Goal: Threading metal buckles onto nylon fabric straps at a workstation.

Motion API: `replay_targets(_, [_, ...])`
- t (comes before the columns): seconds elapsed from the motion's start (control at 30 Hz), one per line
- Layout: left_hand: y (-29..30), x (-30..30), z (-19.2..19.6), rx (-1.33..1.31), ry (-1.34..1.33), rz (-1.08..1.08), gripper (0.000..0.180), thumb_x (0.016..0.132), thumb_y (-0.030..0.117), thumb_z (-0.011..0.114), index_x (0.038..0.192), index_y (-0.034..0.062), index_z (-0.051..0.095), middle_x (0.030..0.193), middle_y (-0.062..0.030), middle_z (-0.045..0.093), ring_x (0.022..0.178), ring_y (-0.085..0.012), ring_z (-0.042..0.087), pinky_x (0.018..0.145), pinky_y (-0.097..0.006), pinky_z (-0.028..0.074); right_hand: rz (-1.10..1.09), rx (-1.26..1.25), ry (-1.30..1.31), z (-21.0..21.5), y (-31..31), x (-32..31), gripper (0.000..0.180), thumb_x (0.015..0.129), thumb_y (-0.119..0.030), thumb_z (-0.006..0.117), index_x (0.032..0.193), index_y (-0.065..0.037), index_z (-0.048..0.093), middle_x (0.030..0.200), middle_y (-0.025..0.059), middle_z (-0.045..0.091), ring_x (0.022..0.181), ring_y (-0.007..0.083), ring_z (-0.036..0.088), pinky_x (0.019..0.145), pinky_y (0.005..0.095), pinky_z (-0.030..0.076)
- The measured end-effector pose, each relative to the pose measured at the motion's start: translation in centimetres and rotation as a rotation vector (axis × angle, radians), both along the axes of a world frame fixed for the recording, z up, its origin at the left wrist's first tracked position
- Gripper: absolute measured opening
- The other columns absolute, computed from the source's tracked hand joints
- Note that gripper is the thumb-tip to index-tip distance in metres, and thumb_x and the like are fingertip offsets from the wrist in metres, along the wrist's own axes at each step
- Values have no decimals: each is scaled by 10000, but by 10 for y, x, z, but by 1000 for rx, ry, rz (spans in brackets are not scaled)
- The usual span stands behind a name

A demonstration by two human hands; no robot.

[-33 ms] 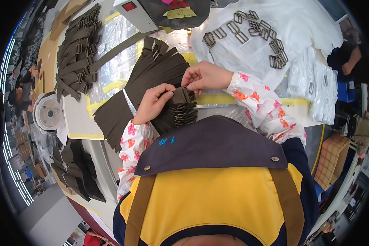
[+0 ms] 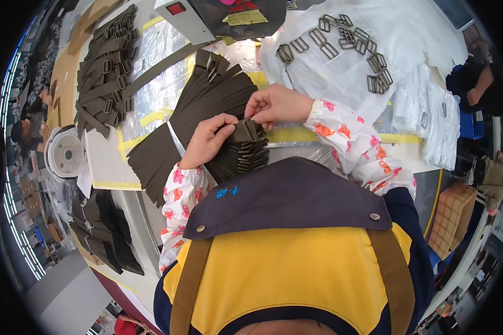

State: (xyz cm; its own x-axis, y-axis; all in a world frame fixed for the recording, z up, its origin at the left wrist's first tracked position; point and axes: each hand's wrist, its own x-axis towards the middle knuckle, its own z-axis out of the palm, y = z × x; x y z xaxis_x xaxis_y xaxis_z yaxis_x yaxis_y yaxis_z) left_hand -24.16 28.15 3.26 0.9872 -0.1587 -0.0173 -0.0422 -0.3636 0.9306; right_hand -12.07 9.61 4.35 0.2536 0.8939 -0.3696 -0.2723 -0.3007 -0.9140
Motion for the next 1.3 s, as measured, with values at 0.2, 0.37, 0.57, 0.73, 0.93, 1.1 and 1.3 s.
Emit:
replay_targets(0.2, [-11, -6, -4, -332, 0, 409, 115, 811, 42, 515, 912, 6, 555, 774, -99, 562, 709, -205, 556, 655, -273, 427, -246, -36, 131, -7, 31, -29, 116, 818, -81, 522, 893, -3, 479, 605, 8, 512, 451, 78, 512, 373, 200, 415])
replay_targets(0.37, [0, -12, 8, 113, -274, 205, 164, 715, 71, 634, 871, 44, 592, 783, -75, 547, 746, -204, 510, 702, -298, 386, -268, -28, 140, -17, 31, -38, 108, 831, -90, 531, 886, -8, 488, 620, 13, 509, 451, 68, 479, 386, 197, 410])
replay_targets(0.57, [-6, -23, 15, 274, -394, 258, 98, 704, 79, 640, 787, 72, 587, 704, -33, 551, 722, -204, 491, 677, -325, 343, -230, 6, -294, -26, 41, -43, 97, 823, -78, 545, 853, -6, 488, 618, 2, 496, 472, 46, 436, 420, 187, 394])
replay_targets(0.73, [12, -37, 16, 239, -40, 361, 72, 771, 85, 592, 777, 46, 532, 628, -75, 534, 561, -221, 472, 590, -309, 357, -150, -41, -444, -29, 54, -45, 104, 805, -77, 550, 800, -8, 473, 607, -4, 490, 493, 52, 455, 428, 193, 397])
replay_targets(0.93, [10, -36, 3, 362, -117, 393, 86, 772, 42, 569, 776, 12, 489, 629, -108, 522, 547, -234, 496, 530, -300, 383, -226, -40, -49, -39, 56, -59, 205, 712, -108, 606, 748, 15, 446, 624, 115, 532, 539, 189, 554, 512, 310, 436])
replay_targets(1.1, [3, -32, -1, 355, -222, 397, 104, 764, 37, 572, 812, 3, 486, 686, -130, 540, 563, -273, 512, 513, -311, 406, -224, 160, -619, -29, 49, -63, 126, 790, -81, 574, 792, -1, 477, 641, 35, 514, 554, 75, 493, 516, 232, 418])
replay_targets(1.3, [-6, -26, 0, 215, -146, 316, 188, 735, 92, 642, 865, 11, 533, 746, -83, 521, 546, -178, 486, 523, -283, 408, -399, 100, -130, -28, 24, -53, 80, 788, -23, 581, 832, -12, 515, 706, -7, 529, 598, 36, 491, 523, 177, 411])
